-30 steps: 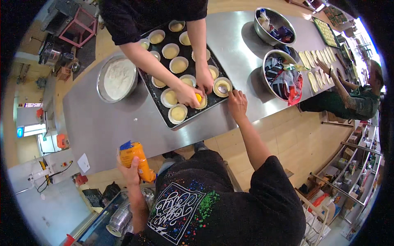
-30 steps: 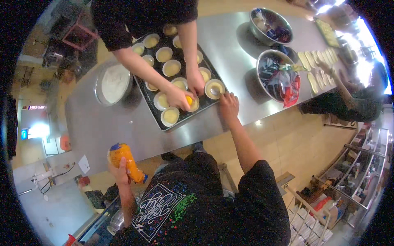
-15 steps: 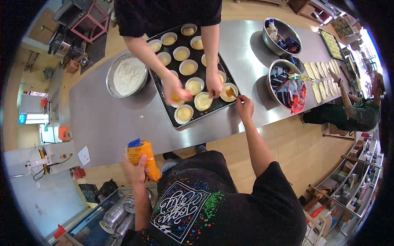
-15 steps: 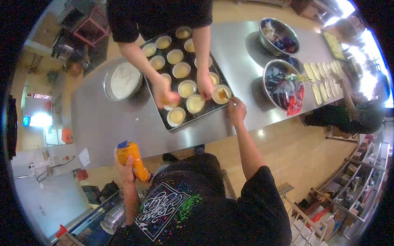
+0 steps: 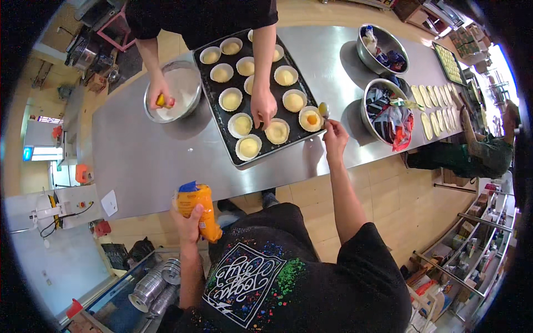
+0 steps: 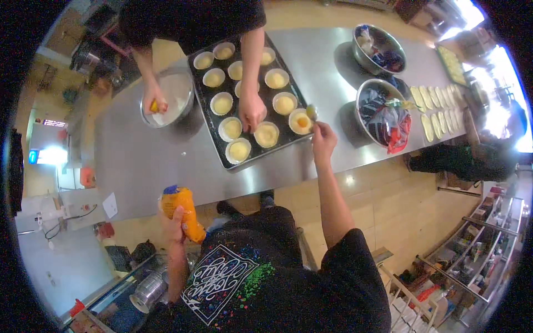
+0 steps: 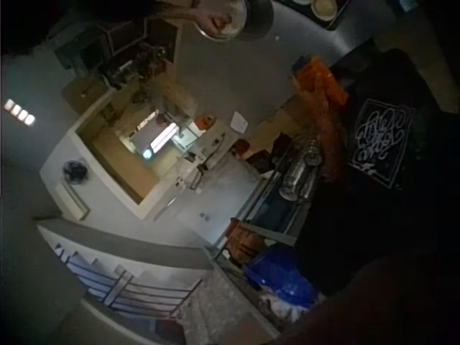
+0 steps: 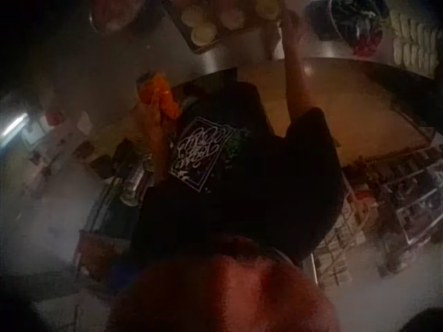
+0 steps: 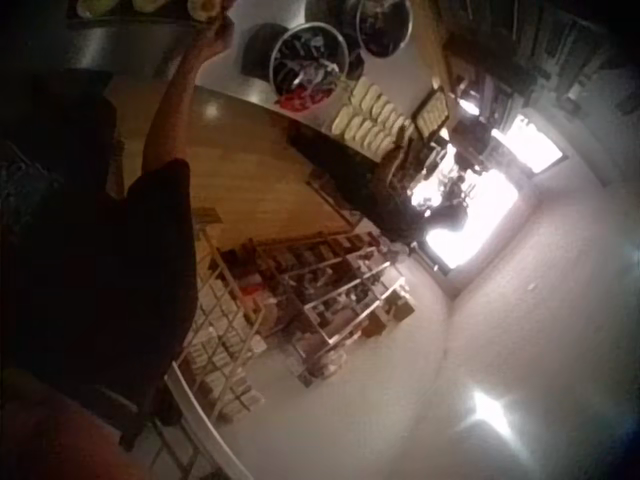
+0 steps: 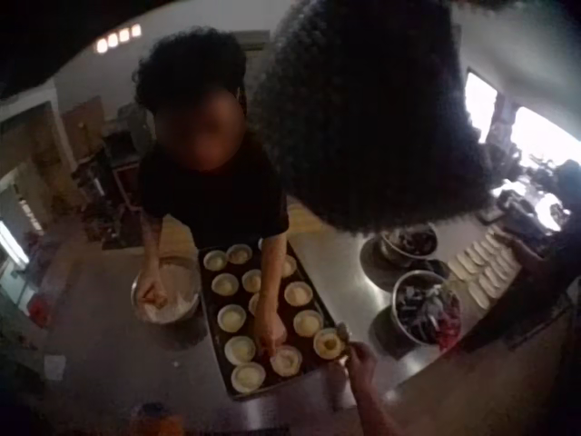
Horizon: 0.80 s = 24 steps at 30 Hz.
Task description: Filling and decorating small tart shells with cream in a professional kitchen environment.
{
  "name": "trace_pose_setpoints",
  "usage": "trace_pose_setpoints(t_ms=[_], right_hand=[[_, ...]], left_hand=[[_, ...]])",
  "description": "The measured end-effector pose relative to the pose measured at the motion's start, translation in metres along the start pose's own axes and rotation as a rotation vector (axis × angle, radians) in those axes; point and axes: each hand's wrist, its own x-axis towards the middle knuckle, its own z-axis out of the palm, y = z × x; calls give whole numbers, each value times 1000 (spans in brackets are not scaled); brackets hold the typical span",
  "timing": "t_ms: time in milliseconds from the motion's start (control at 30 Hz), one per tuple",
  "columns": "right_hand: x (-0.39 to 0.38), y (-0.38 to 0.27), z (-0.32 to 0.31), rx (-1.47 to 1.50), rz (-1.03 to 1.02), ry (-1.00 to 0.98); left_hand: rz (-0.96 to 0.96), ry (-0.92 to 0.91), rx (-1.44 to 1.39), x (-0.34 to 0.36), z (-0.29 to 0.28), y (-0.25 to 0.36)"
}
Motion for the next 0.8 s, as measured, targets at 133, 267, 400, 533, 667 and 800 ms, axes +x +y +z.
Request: trace_pose_setpoints(t_ms=[133,267,400,533,667,800], right_hand=[[-47,-96,14,122,45,-130],[-135,-176,30,154,114,-327],[-215,-197,56,-19,-36,-621],[-258,-218,74,-144,-74,-661],[-290,-238,86,-171,-84,-666],[-313,-236,93,-152,-95,-635]], left_hand=[[-29,-69,-107,1,3,5],[36,-112,-70,7,5,14],[188,-270,-213,10,10,40],[168,-326,-272,2,-10,59],[203,-334,-279,-6,-33,69],[209,-349,-253,-11,-53,73]])
